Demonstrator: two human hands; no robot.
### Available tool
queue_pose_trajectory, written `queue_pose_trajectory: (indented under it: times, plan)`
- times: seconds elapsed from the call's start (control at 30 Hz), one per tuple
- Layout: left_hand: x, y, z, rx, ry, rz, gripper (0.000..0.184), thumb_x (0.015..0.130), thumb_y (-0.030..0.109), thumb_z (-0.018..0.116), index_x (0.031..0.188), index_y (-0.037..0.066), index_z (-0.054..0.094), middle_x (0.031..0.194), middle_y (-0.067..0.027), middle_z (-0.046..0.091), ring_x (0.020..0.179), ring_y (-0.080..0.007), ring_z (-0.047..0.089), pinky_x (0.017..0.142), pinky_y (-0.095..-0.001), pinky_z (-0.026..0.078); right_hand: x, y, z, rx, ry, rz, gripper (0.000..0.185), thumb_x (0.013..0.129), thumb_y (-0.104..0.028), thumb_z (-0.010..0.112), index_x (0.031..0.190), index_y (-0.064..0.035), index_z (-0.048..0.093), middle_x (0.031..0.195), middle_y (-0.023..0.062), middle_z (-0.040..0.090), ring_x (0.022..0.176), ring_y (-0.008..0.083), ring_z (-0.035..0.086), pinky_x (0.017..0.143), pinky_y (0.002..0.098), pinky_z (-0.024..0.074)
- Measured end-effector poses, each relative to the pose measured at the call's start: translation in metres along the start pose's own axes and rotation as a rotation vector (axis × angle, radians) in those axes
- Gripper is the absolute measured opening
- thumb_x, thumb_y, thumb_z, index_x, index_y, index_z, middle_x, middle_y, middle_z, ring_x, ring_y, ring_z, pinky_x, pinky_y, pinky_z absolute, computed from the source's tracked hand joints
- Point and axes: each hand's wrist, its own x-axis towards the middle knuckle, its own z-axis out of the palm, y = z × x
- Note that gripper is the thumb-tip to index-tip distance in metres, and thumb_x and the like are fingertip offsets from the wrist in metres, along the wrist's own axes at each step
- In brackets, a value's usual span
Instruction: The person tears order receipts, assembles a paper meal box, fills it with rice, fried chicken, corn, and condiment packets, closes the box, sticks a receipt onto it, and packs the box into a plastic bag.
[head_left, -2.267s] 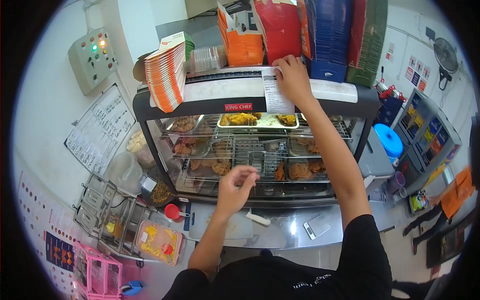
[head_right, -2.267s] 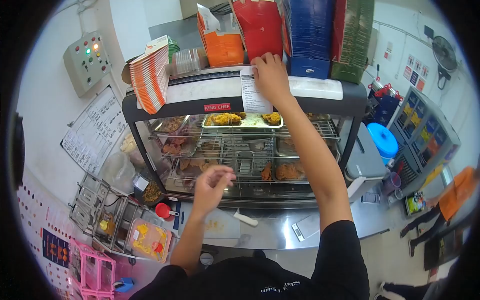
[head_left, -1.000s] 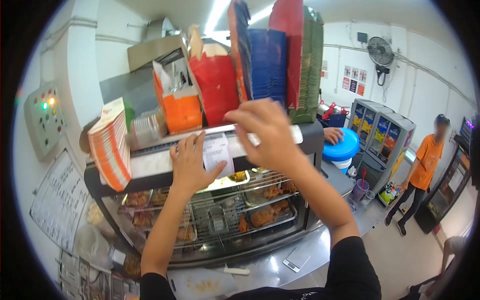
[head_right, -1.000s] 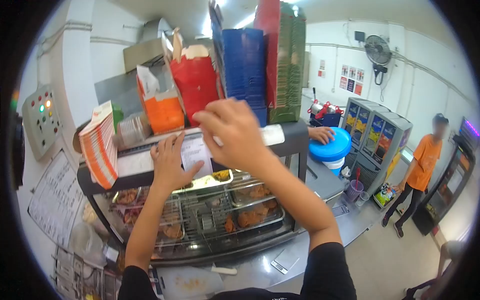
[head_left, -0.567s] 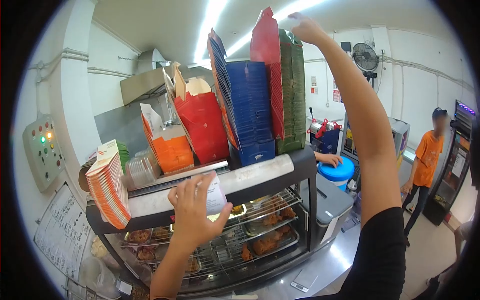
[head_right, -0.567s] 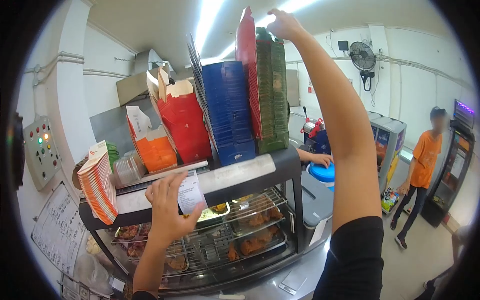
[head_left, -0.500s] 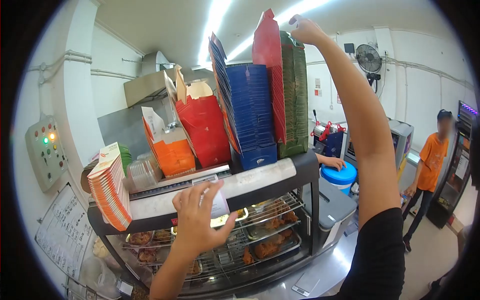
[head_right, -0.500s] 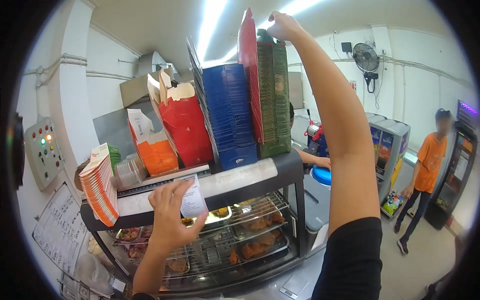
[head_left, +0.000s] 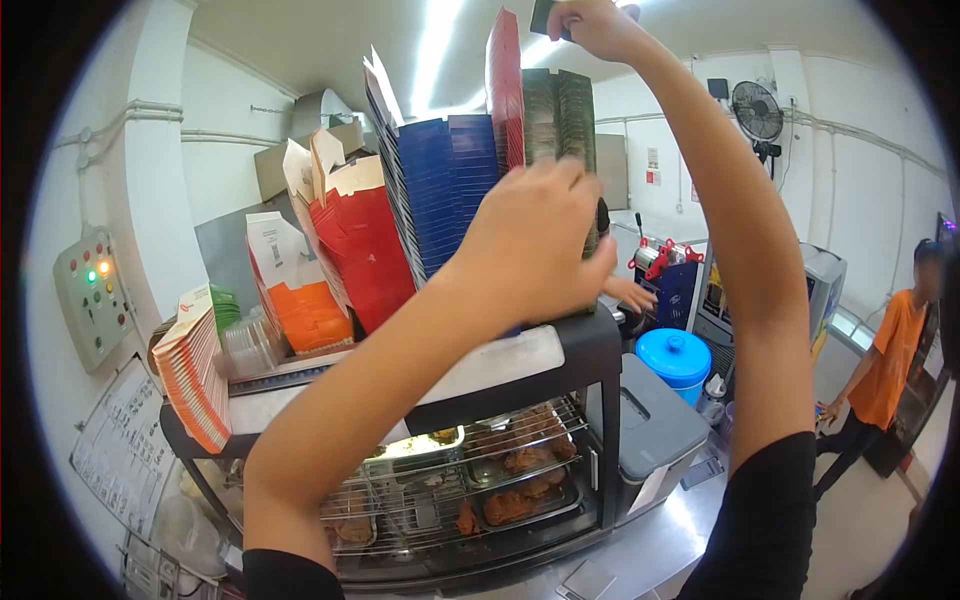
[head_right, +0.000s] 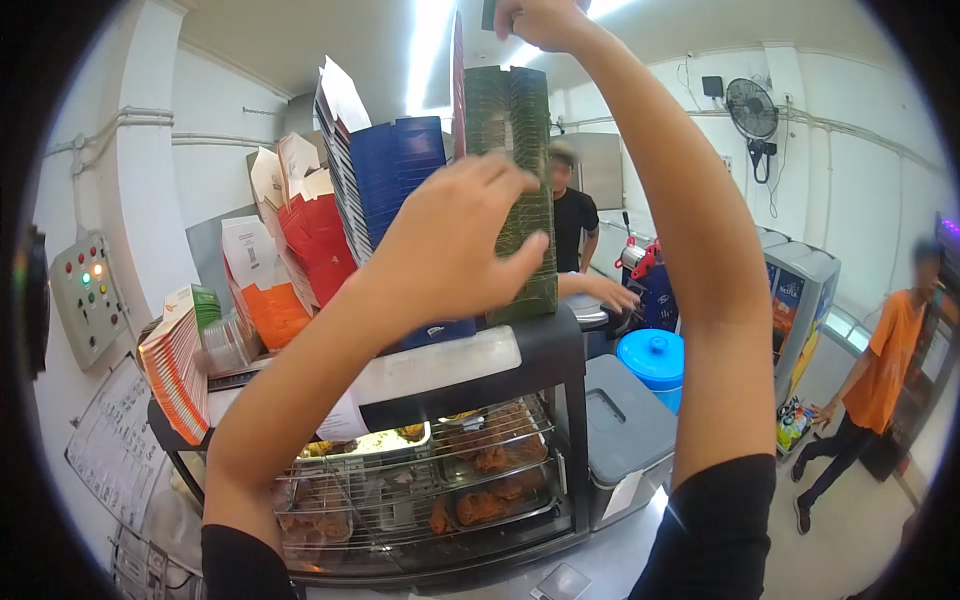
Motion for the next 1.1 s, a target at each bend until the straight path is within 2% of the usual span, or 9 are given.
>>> queue_pose_trajectory:
  times: [0.07,0.17,0.2,0.37,0.57,0.8,0.93,1.07,1.1]
  plan:
    - [0.026,-0.012,0.020,0.114,-0.001,-0.047,0.049,0.085,0.032,0.072,0.119,-0.003,0.065,0.116,-0.0196,0.067,0.115,-0.0360,0.063,0.107,-0.0473,0.047,-0.001,0.038,0.030,-0.053,-0.098,-0.004,0.033,0.091,-0.025,0.061,0.119,-0.0201,0.076,0.103,0.0118,0.075,0.091,0.0254,0.068,0.085,0.0381,0.0501]
    - [0.058,-0.028,0.040,0.446,0.061,-0.089,0.062,0.084,0.039,0.070,0.127,-0.005,0.062,0.123,-0.0182,0.065,0.123,-0.0332,0.060,0.119,-0.0463,0.037,-0.019,-0.014,0.009,-0.092,-0.344,0.167,0.033,0.088,-0.039,0.060,0.110,-0.0239,0.079,0.107,0.0103,0.075,0.099,0.0290,0.069,0.085,0.0434,0.0481]
    - [0.069,-0.033,0.038,0.547,0.058,-0.108,0.065,0.085,0.042,0.069,0.129,-0.006,0.061,0.124,-0.0173,0.064,0.125,-0.0319,0.059,0.121,-0.0463,0.033,-0.010,0.011,0.036,-0.257,-0.205,-0.038,0.035,0.087,-0.043,0.056,0.103,-0.0266,0.083,0.102,0.0088,0.077,0.098,0.0258,0.070,0.084,0.0409,0.0449]
    - [0.100,-0.041,0.033,0.703,-0.176,-0.364,0.080,0.087,0.051,0.064,0.142,-0.006,0.052,0.136,-0.0151,0.060,0.133,-0.0259,0.054,0.124,-0.0469,0.024,-0.016,-0.023,-0.003,0.062,-0.476,0.104,0.037,0.085,-0.032,0.066,0.114,-0.0165,0.081,0.107,0.0106,0.076,0.102,0.0246,0.069,0.087,0.0394,0.0507]
    - [0.093,-0.064,0.071,0.753,0.127,-0.356,0.098,0.083,0.057,0.066,0.153,-0.006,0.039,0.146,-0.0149,0.052,0.134,-0.0238,0.052,0.117,-0.0424,0.031,-0.008,0.002,0.010,0.176,-0.499,0.084,0.039,0.085,-0.030,0.073,0.119,-0.0125,0.078,0.112,0.0097,0.075,0.101,0.0223,0.067,0.087,0.0373,0.0553]
    - [0.112,-0.047,0.050,0.661,-0.073,-0.510,0.099,0.070,0.058,0.076,0.143,-0.004,0.051,0.133,-0.0133,0.059,0.121,-0.0235,0.063,0.107,-0.0391,0.036,0.000,-0.015,0.000,0.109,-0.615,0.130,0.031,0.089,-0.020,0.065,0.114,-0.0086,0.079,0.115,0.0138,0.077,0.097,0.0307,0.072,0.090,0.0396,0.0570]
    - [0.115,-0.052,0.049,0.670,-0.054,-0.481,0.095,0.067,0.058,0.079,0.138,-0.001,0.056,0.128,-0.0124,0.061,0.113,-0.0241,0.068,0.103,-0.0395,0.038,0.012,0.011,0.019,0.065,-0.616,-0.018,0.033,0.088,-0.025,0.068,0.115,-0.0090,0.079,0.113,0.0135,0.077,0.097,0.0307,0.072,0.088,0.0395,0.0580]
    - [0.112,-0.054,0.046,0.637,-0.030,-0.470,0.093,0.065,0.056,0.082,0.136,0.001,0.057,0.128,-0.0124,0.061,0.112,-0.0247,0.069,0.102,-0.0407,0.040,0.061,0.094,0.090,-0.148,-0.432,-0.732,0.036,0.088,-0.030,0.069,0.115,-0.0092,0.079,0.111,0.0130,0.078,0.095,0.0308,0.073,0.086,0.0402,0.0589]
    - [0.113,-0.054,0.045,0.636,-0.023,-0.469,0.092,0.065,0.055,0.083,0.136,0.002,0.057,0.128,-0.0124,0.061,0.112,-0.0247,0.069,0.103,-0.0409,0.040,0.048,0.083,0.077,-0.010,-0.503,-0.496,0.036,0.088,-0.031,0.069,0.115,-0.0094,0.079,0.109,0.0130,0.078,0.094,0.0311,0.073,0.086,0.0403,0.0587]
